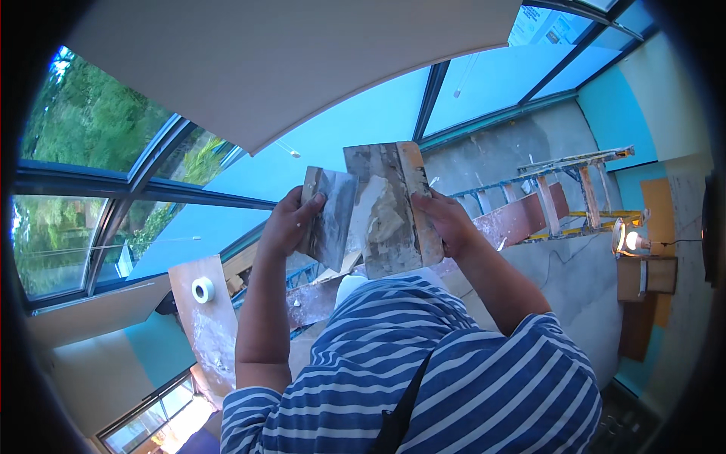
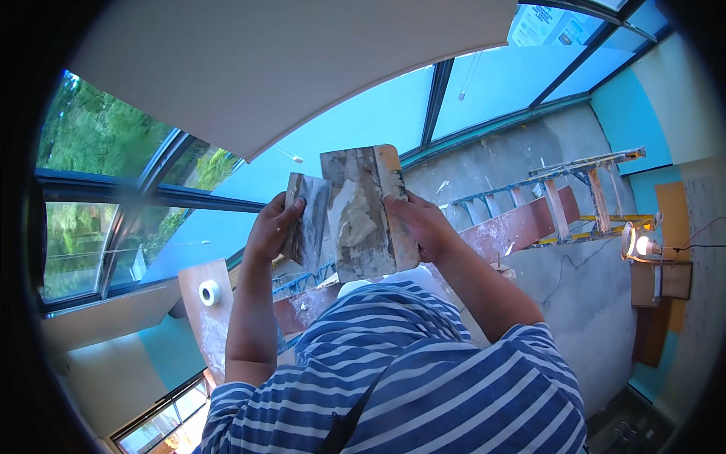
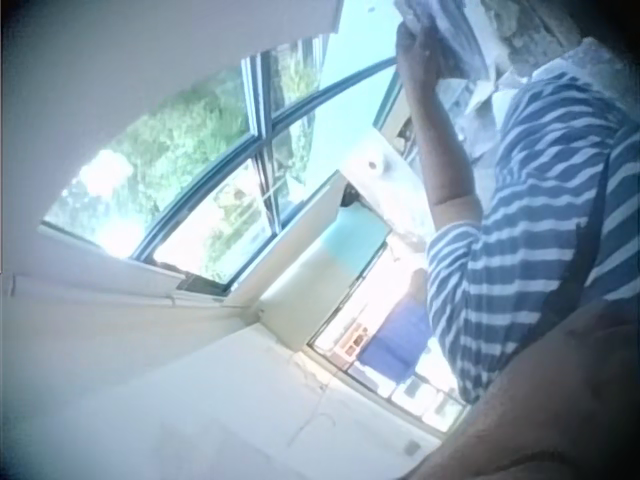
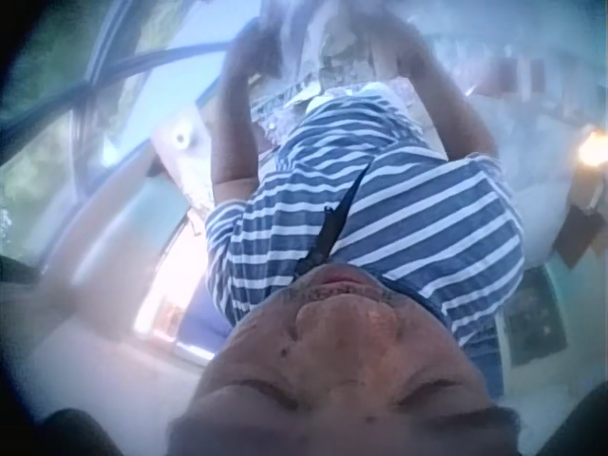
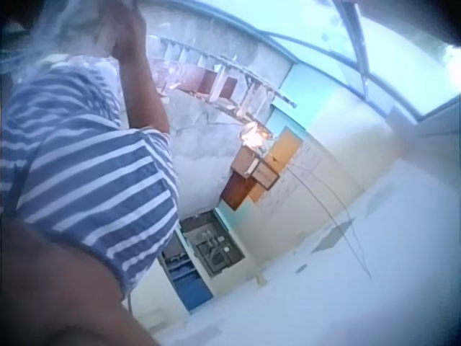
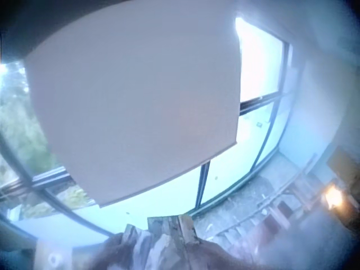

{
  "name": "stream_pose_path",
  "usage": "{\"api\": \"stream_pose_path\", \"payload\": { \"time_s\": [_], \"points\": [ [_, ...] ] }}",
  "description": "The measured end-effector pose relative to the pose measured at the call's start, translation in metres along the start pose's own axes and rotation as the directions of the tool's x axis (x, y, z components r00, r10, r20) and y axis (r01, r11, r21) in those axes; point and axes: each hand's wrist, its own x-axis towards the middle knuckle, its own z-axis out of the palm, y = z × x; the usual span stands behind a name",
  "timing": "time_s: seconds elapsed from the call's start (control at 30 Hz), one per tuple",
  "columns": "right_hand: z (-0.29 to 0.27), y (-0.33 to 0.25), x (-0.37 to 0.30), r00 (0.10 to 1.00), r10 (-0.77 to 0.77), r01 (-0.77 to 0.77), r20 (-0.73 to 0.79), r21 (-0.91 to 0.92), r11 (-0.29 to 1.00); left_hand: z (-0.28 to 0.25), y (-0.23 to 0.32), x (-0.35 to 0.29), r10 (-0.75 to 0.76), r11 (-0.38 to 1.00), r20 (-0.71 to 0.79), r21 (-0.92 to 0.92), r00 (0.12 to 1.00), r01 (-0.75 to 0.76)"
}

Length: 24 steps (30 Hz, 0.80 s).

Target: The person cuts a piece of drywall tape using a utility knife and applies it to the ceiling seam by hand. Then, they scoop joint compound with putty knives and spread it over the taped seam on the ceiling.

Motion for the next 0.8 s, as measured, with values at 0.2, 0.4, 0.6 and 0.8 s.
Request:
{"api": "stream_pose_path", "payload": {
  "time_s": [0.2, 0.4, 0.6, 0.8],
  "points": [
    [-0.005, 0.018, -0.001, 0.986, -0.166, 0.166, -0.009, 0.092, 0.982, -0.017, -0.002, -0.026, 0.097, 0.905, -0.207, 0.426, 0.974, 0.001],
    [0.01, 0.039, 0.003, 0.905, -0.422, 0.42, 0.048, 0.048, 0.906, -0.016, 0.031, -0.07, 0.351, 0.936, -0.208, 0.055, 0.913, -0.347],
    [0.034, 0.06, 0.009, 0.85, -0.527, 0.527, 0.014, 0.001, 0.85, -0.008, 0.071, -0.107, 0.492, 0.801, -0.181, 0.478, 0.852, -0.361],
    [0.057, 0.067, 0.022, 0.792, -0.602, 0.609, 0.101, -0.064, 0.791, -0.015, 0.081, -0.105, 0.543, 0.715, -0.198, 0.618, 0.816, -0.326]
  ]
}}
